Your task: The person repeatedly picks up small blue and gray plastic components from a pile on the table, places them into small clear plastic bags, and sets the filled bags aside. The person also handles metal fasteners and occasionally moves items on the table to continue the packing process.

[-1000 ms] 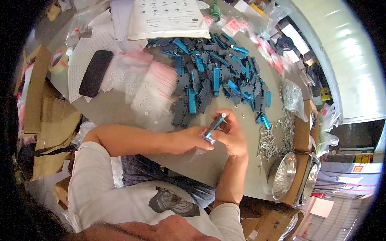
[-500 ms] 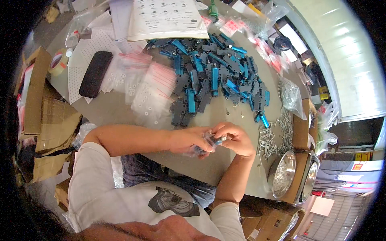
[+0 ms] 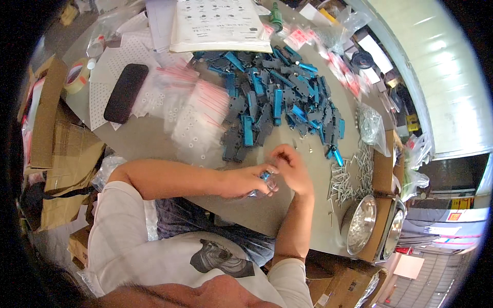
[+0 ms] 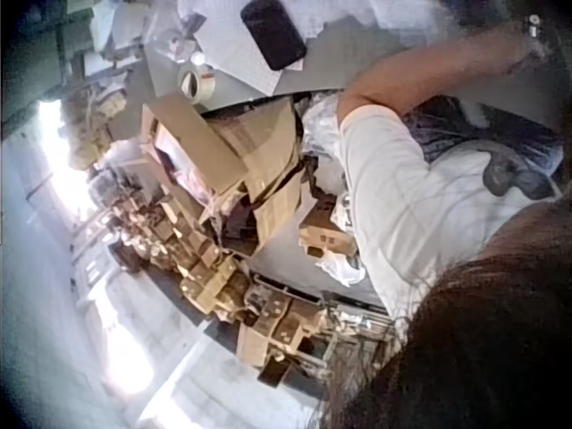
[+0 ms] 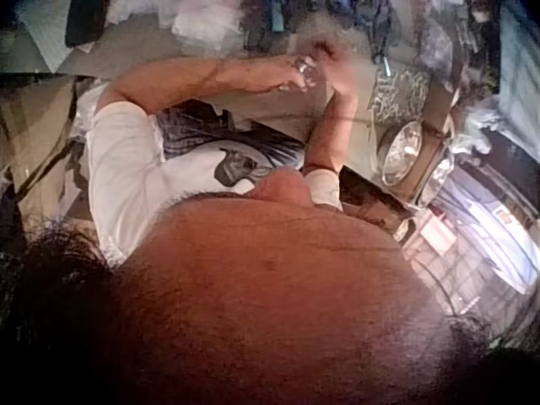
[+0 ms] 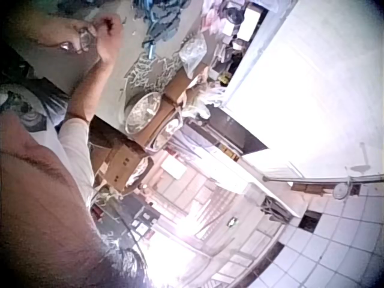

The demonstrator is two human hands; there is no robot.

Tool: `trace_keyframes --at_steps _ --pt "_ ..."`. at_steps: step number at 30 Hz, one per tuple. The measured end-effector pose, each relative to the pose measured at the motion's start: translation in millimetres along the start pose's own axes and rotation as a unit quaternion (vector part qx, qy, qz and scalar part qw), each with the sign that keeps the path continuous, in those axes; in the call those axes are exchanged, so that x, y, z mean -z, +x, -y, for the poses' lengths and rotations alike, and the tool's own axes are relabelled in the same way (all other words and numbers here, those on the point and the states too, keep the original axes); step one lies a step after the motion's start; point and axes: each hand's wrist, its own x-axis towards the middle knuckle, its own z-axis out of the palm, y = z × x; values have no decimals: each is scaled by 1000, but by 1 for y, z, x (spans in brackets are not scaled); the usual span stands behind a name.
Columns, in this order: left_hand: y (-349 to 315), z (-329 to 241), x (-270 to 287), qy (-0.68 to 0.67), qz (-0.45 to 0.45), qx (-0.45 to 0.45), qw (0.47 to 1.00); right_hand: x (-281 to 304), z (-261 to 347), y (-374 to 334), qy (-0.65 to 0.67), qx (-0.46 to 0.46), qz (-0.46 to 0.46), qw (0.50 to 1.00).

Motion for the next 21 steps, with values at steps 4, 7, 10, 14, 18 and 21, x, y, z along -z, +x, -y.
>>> trace_keyframes --at_steps 4,7,10,14,18,21 --pt "-9 -15 -8 -4 65 64 996 -21 -2 32 -139 60 -168 974" --pt "-10 -10 -9 -29 57 98 993 -38 14 44 -259 45 -208 942" --pt "-9 -6 -8 -51 57 114 991 -32 9 47 -210 12 -180 961" --pt "-7 -3 -8 -53 67 105 991 -9 -17 39 -164 36 -122 978" --pt "0 -4 -4 -77 27 90 993 26 -43 17 -175 38 -76 981" --pt "1 -8 1 -127 2 82 988 24 -15 6 -9 -51 -64 997"
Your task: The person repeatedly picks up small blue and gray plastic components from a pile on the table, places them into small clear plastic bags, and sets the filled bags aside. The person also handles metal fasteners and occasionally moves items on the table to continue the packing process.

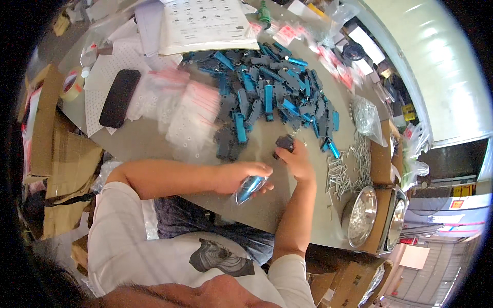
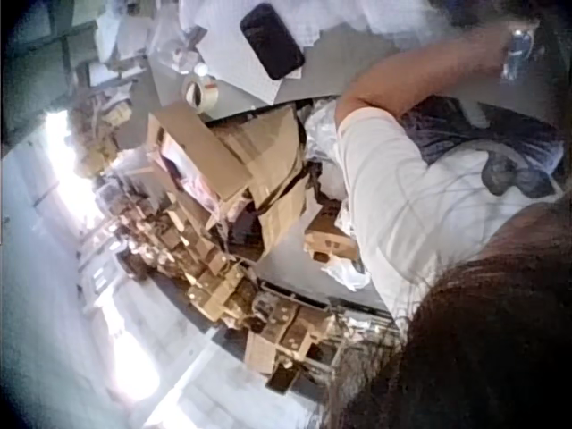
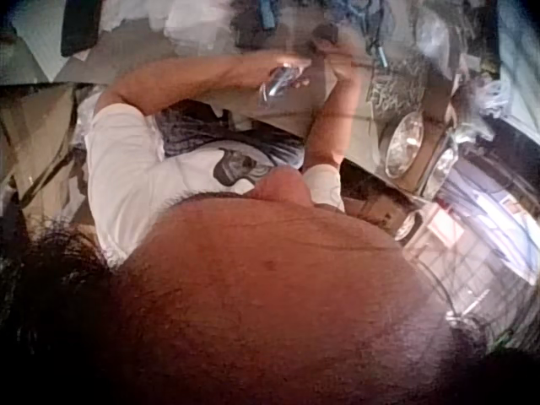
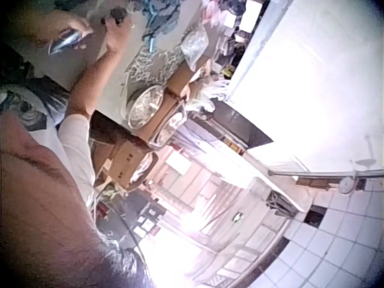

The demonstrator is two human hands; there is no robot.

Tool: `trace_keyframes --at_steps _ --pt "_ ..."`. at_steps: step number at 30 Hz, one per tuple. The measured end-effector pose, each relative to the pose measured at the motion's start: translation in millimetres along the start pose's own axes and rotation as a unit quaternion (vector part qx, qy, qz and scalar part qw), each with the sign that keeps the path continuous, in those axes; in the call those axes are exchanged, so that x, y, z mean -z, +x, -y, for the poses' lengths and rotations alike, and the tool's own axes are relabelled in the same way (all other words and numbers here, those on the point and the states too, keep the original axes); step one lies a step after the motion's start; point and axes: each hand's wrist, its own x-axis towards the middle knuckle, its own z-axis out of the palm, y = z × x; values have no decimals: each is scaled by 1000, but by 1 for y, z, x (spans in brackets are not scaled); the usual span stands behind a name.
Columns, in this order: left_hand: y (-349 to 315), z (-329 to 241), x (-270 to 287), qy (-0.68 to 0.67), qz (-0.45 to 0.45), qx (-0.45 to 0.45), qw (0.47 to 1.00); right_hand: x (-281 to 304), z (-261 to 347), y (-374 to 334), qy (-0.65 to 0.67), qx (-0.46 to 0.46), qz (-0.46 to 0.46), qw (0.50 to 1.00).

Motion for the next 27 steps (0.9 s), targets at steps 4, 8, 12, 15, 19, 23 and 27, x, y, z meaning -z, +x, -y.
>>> trace_keyframes --at_steps 4,8,12,15,19,23,27 --pt "-1 -8 2 -54 4 22 998 -6 29 -14 197 -9 15 980" --pt "0 -12 3 -66 15 18 998 -18 35 -15 195 18 60 979" --pt "-5 -17 -4 -93 4 43 995 -22 31 -13 250 -18 99 963" --pt "-4 -18 -2 -80 -5 42 996 -24 36 -13 272 -25 108 956" --pt "-4 -21 -4 -96 3 42 994 -17 31 -11 274 -33 132 952" --pt "-3 -22 -4 -120 -30 50 991 -20 28 -11 193 -13 131 972" --pt "-1 -22 2 -136 -33 62 988 -20 33 -15 190 -19 134 972"
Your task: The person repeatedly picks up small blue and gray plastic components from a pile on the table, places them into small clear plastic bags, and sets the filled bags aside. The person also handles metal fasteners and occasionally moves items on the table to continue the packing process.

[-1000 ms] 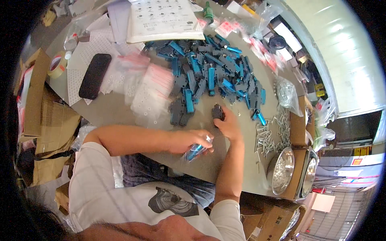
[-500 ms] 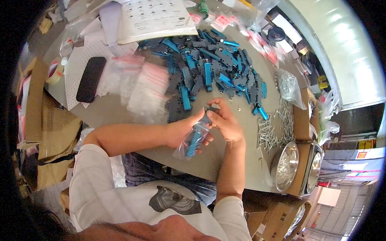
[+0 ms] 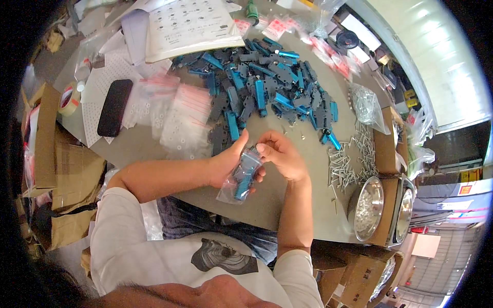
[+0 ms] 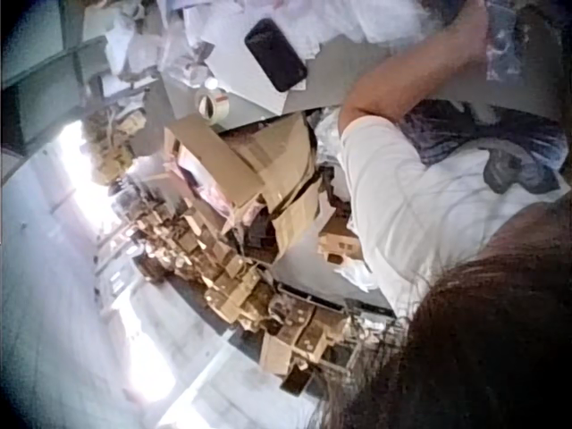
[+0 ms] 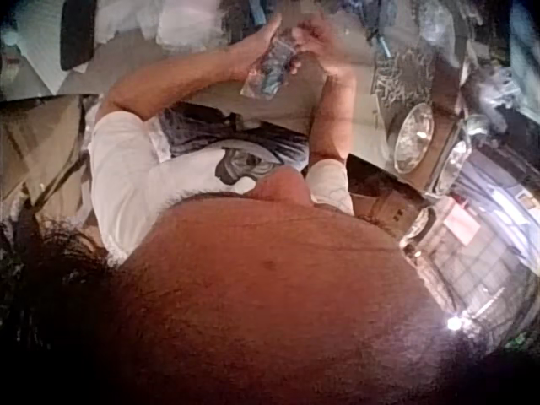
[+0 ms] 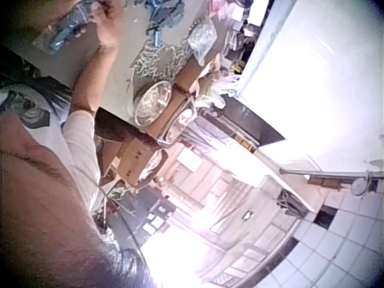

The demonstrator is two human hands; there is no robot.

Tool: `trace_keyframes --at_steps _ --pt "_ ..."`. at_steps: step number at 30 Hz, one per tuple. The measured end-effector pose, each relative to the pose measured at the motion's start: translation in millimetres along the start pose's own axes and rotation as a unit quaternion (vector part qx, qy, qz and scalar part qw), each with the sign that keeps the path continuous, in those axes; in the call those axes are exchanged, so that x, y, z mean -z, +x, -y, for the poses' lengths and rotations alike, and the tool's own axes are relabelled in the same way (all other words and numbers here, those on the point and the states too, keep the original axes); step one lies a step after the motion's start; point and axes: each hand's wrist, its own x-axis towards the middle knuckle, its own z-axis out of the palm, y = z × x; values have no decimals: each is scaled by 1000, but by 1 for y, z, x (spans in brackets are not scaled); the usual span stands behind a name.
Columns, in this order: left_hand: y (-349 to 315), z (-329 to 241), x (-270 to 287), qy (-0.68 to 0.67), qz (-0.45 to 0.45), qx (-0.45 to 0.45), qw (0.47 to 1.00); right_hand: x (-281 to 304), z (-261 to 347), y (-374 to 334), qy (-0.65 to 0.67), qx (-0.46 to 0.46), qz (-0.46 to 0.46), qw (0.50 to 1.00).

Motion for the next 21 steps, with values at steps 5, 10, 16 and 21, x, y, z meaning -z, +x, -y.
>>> trace_keyframes --at_steps 5,10,16,21 --pt "2 -1 8 -23 81 -28 996 -13 17 -8 -65 -17 95 993" --pt "-8 1 -6 76 85 -57 992 7 -10 1 -125 174 -30 976" --pt "-2 22 4 194 184 -12 963 -1 -15 44 -185 179 -121 959" --pt "0 31 11 251 225 34 941 -41 -10 68 -475 246 -216 817"
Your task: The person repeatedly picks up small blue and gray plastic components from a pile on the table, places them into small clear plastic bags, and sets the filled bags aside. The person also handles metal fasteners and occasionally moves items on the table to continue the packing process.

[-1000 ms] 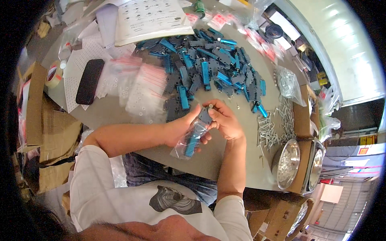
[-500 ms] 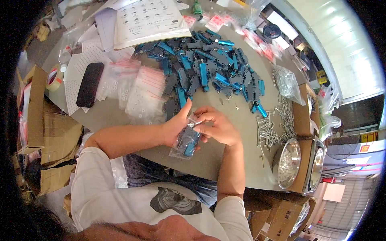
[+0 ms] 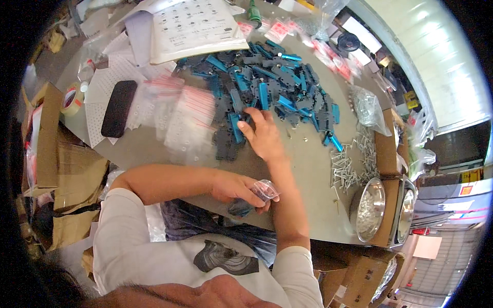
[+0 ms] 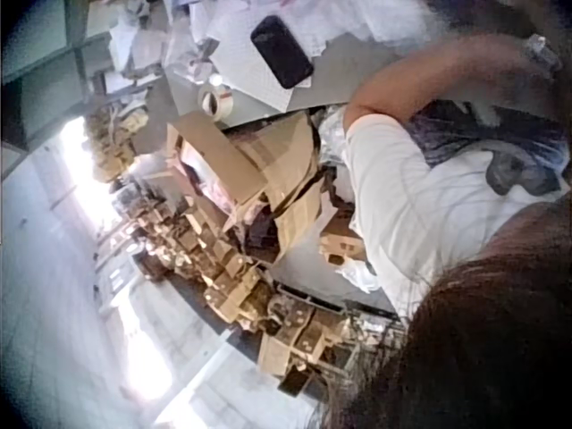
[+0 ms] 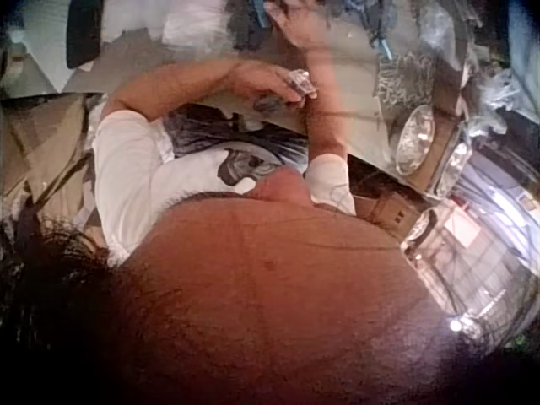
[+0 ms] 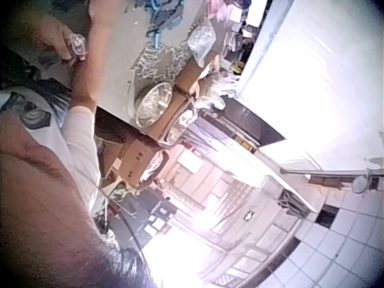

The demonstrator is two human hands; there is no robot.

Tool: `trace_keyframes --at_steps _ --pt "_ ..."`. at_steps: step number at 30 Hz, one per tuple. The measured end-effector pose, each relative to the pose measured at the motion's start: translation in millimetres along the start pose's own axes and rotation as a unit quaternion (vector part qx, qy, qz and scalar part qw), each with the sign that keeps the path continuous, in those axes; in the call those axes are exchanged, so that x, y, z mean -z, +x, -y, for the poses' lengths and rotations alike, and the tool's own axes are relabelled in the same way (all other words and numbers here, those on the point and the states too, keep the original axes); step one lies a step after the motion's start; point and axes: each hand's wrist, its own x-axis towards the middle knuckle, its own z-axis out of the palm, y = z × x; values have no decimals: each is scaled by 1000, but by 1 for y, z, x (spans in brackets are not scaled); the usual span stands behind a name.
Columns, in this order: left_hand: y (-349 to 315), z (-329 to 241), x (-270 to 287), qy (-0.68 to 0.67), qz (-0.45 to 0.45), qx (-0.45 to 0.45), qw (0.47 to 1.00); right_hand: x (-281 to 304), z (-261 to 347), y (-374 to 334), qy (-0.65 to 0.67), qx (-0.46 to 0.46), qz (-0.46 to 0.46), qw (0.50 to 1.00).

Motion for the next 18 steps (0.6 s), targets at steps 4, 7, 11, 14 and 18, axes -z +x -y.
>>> trace_keyframes --at_steps 4,7,11,14,18 --pt "-5 -9 -10 -36 -31 15 999 5 -29 -11 -58 -46 -30 997" --pt "-6 -17 -10 -46 -82 9 996 18 -62 -24 141 -153 10 978" --pt "-6 -25 -2 -78 -145 -13 986 50 -37 -31 576 -264 -5 774" --pt "-2 -29 6 -138 -158 -22 977 58 -36 -32 634 -205 29 745" --pt "-3 -33 12 -153 -154 -40 975 56 -44 -36 619 -187 46 762"
